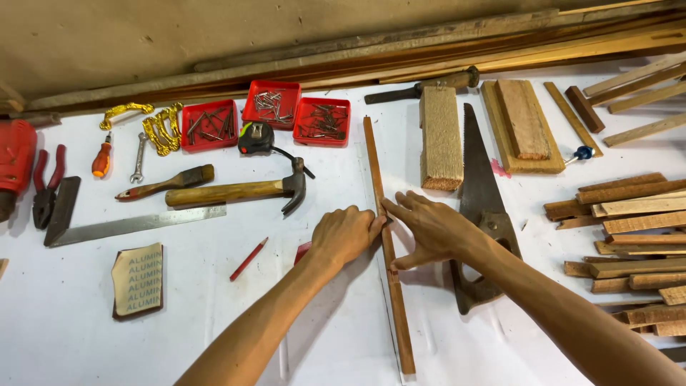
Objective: Measure, mark, and prepare wood strips for assembly in a workshop.
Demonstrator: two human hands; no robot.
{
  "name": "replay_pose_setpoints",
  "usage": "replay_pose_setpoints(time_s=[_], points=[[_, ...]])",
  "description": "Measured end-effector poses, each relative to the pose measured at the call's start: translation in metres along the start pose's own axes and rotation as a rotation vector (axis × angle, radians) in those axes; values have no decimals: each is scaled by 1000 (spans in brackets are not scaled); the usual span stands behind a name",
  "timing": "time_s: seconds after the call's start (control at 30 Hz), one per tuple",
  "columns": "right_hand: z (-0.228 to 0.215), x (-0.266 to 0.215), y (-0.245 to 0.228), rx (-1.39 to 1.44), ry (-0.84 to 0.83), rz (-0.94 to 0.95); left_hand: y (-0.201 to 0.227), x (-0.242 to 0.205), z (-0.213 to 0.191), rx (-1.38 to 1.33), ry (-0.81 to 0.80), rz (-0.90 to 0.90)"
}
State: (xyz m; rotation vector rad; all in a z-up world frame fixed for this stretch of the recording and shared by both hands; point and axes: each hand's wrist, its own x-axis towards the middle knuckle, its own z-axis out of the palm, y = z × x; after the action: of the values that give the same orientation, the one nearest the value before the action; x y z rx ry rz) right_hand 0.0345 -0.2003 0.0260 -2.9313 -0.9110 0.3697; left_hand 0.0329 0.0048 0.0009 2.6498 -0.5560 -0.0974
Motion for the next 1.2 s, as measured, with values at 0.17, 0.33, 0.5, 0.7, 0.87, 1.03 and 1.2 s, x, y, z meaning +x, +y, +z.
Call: replay_pose_setpoints(time_s=[0.17, 0.33, 0.5, 0.7, 0.87, 1.03, 1.2], points=[[0, 0, -2, 4, 41, -23, 10, -14, -16, -33, 11, -46], [14, 1, 4, -29, 108, -39, 5, -18, -4, -31, 48, -28], [-11, -8, -20, 120, 51, 98, 6, -19, -3, -43, 57, -47], [-11, -11, -24, 93, -17, 164, 9, -19, -3, -29, 11, -71], [3, -7, -16, 155, 5, 139, 6, -17, -3, -22, 4, -69], [3, -26, -12, 294, 140, 53, -3, -14, -14, -66, -38, -11], [14, -67, -17, 186, 645, -167, 19, -41, -32, 295, 11, 219]])
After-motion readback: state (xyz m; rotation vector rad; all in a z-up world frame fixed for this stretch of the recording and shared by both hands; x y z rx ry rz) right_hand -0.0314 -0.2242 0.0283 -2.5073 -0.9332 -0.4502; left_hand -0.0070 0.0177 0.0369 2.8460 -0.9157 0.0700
